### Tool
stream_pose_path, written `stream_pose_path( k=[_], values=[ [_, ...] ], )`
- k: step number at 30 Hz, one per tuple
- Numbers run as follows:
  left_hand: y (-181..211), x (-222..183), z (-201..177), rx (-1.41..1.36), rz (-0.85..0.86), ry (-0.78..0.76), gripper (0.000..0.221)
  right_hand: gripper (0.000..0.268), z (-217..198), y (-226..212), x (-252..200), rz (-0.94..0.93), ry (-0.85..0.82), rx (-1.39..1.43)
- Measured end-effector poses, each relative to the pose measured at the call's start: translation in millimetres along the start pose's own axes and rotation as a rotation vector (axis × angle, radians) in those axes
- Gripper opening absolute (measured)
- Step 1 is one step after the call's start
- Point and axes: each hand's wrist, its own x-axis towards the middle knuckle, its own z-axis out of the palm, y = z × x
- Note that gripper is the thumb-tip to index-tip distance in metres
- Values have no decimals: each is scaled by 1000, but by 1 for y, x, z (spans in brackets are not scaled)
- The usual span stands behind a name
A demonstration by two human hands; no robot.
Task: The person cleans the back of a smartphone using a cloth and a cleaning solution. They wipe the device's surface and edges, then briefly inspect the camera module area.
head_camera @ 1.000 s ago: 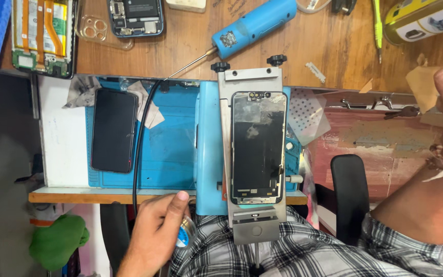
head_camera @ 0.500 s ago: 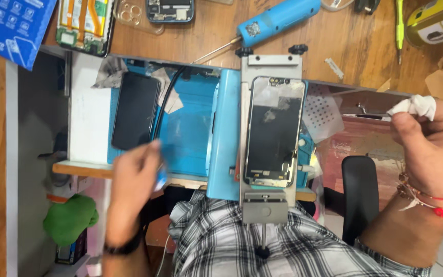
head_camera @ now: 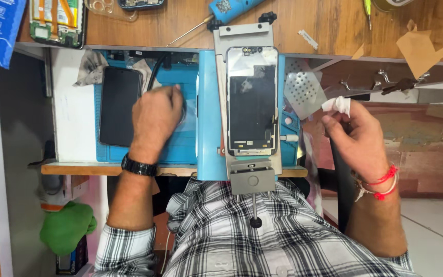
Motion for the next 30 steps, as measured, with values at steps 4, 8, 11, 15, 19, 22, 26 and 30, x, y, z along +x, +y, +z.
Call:
stream_pose_path(
  k=[4,8,11,15,19,22,26,30],
  values=[
    [-3,14,-2,-38,-45,69,40,23,1,-6,1,-24,21,-3],
    [10,13,-2,162,46,145,41,25,0,-13,0,-17,28,82],
    [21,-6,-15,290,58,223,45,23,4,-20,-2,-42,12,130],
    [36,-41,-43,299,42,332,36,16,9,-36,-11,-113,-15,198],
    [49,-60,-66,214,102,410,24,21,15,-50,-24,102,-67,285],
    [58,-66,-73,-27,181,431,12,32,19,-50,-26,-218,-131,-122],
    [61,-63,-64,-312,78,332,23,60,39,-30,-42,-434,-61,-170],
    [61,-63,-52,-366,75,298,25,66,71,5,-57,-641,-72,-368]
  ],
)
